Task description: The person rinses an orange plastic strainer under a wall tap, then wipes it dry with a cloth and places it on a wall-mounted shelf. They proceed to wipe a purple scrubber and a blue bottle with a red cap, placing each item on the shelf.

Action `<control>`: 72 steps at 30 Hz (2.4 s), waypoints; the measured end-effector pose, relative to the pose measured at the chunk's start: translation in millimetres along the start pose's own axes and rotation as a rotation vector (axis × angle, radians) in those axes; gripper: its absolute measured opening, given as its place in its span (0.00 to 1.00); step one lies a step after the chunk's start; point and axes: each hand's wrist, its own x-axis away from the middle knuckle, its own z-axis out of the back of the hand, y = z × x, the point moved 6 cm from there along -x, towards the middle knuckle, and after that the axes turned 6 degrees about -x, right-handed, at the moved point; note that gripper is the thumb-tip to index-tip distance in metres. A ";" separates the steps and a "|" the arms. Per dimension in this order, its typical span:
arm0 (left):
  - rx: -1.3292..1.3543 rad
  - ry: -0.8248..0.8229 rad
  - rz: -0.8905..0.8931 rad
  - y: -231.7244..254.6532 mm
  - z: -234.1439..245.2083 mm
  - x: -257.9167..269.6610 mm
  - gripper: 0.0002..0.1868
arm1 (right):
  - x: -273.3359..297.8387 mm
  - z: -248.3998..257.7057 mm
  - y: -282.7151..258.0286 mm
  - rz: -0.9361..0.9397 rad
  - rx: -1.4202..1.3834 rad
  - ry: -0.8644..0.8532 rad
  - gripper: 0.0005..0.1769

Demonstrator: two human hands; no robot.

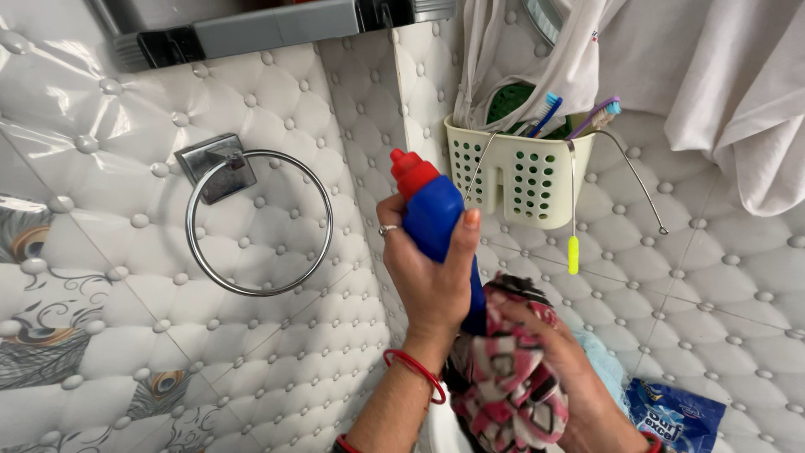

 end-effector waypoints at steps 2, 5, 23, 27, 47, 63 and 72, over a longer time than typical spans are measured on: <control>-0.050 -0.001 0.004 2.8 0.8 -5.1 0.39 | 6.9 -10.6 -11.3 0.059 0.193 -0.025 0.28; -0.116 -0.043 0.056 12.0 -6.9 -16.4 0.43 | 12.6 -42.0 -44.4 0.512 0.619 -0.121 0.32; -0.353 -0.578 -0.101 59.2 24.2 -99.0 0.58 | -4.8 -138.6 -112.5 0.842 0.639 -0.188 0.27; -0.372 -0.549 -0.063 75.0 38.9 -121.8 0.58 | -6.0 -164.3 -131.0 0.824 0.612 -0.216 0.28; -0.720 -0.413 -0.025 198.2 82.5 -204.3 0.53 | 37.1 -299.1 -209.4 0.974 0.628 -0.400 0.29; -0.728 -0.309 -0.112 283.2 85.8 -270.7 0.52 | 83.7 -377.3 -282.2 1.188 0.793 -0.281 0.36; -0.799 -0.338 -0.077 281.7 83.3 -329.3 0.51 | 58.9 -418.5 -313.6 1.210 0.762 -0.416 0.38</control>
